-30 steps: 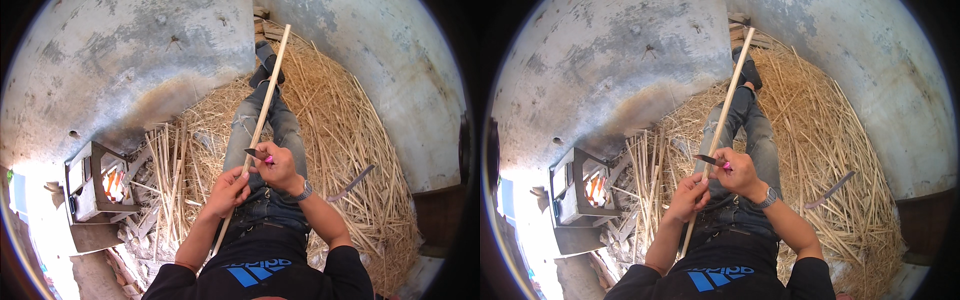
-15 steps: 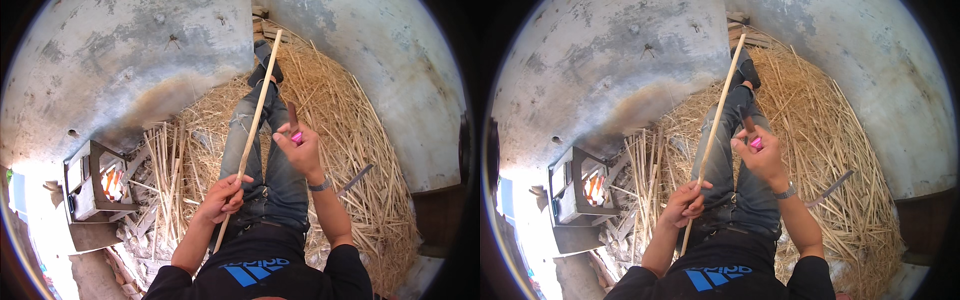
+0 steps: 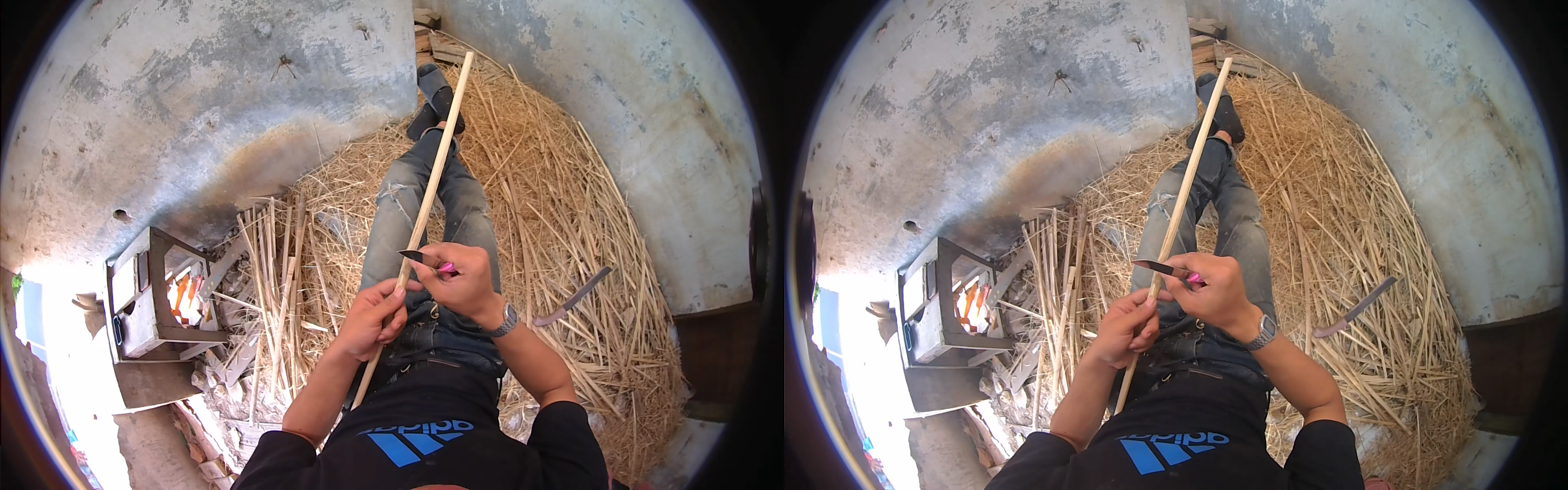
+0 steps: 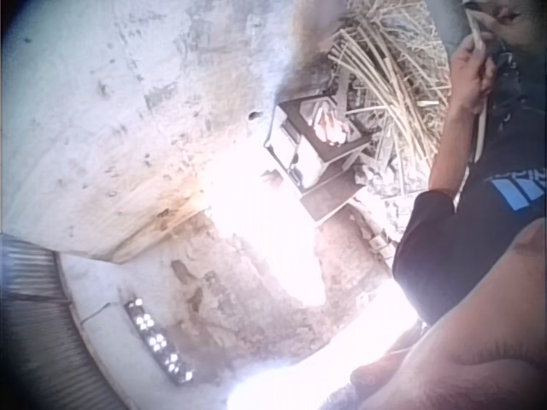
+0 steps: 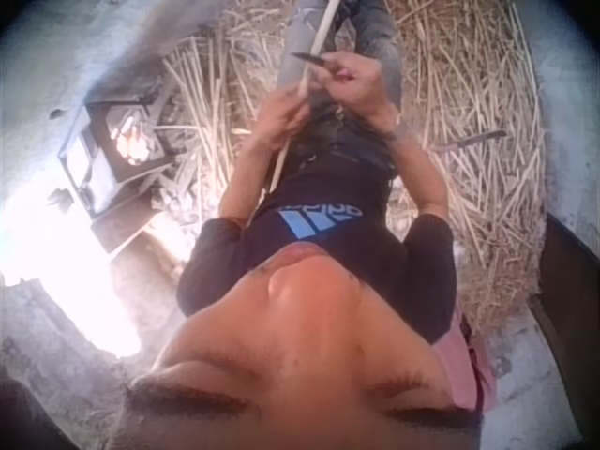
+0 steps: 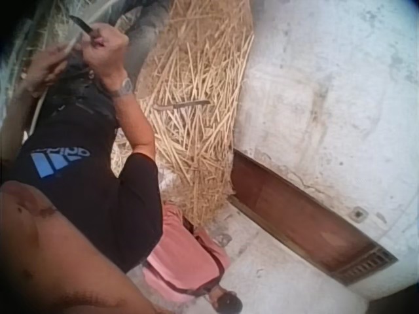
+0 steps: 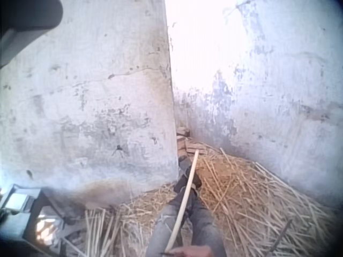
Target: The person shaves a long thin wooden rod using a large knife and then switches to a smaller knife to continue refining the wood while sitting on a straw-covered floor.
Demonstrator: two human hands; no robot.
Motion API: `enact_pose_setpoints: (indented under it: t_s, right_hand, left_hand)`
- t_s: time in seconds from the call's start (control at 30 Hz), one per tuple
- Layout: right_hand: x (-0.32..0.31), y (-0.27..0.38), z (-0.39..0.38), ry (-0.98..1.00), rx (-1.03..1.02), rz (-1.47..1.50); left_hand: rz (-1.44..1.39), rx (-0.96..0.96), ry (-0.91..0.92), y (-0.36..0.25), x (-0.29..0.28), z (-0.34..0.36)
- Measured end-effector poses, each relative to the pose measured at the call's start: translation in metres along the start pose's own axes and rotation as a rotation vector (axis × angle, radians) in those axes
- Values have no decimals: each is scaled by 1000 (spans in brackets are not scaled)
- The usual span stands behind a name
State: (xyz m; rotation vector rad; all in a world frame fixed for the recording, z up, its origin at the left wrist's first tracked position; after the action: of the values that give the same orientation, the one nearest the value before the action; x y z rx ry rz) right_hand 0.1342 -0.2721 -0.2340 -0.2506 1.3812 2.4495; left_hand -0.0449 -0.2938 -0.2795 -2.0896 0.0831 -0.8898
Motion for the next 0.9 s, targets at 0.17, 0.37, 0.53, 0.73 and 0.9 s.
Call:
enact_pose_setpoints:
  t_s: [0.17, 0.37, 0.53, 0.73, 0.9]
  right_hand:
    - [4, -18, -4, 121, 28, -67]
    - [7, -29, -9, 234, -148, -257]
    - [-39, -46, 19, -120, -172, -357]
    - [-95, -55, 39, -434, 250, -56]
    - [-67, -58, 27, -135, 345, 166]
  left_hand:
    - [72, 3, -85, 4, 3, 3]
    - [99, -37, -97, 14, 0, 3]
    - [69, -81, -43, 17, -1, -7]
    - [-184, -151, 75, 25, -16, -19]
    - [-232, -161, 220, 24, -9, -14]
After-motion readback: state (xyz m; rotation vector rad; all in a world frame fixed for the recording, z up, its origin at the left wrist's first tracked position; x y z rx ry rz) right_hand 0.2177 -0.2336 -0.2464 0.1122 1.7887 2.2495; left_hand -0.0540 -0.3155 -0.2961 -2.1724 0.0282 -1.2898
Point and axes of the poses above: each hand's wrist, its own z-axis towards the middle knuckle, its own x-axis out of the palm, y = z × x, the point moved 4 cm from there along z, towards the middle knuckle, and after that the axes turned 1 degree about -x, right-handed, at the moved point
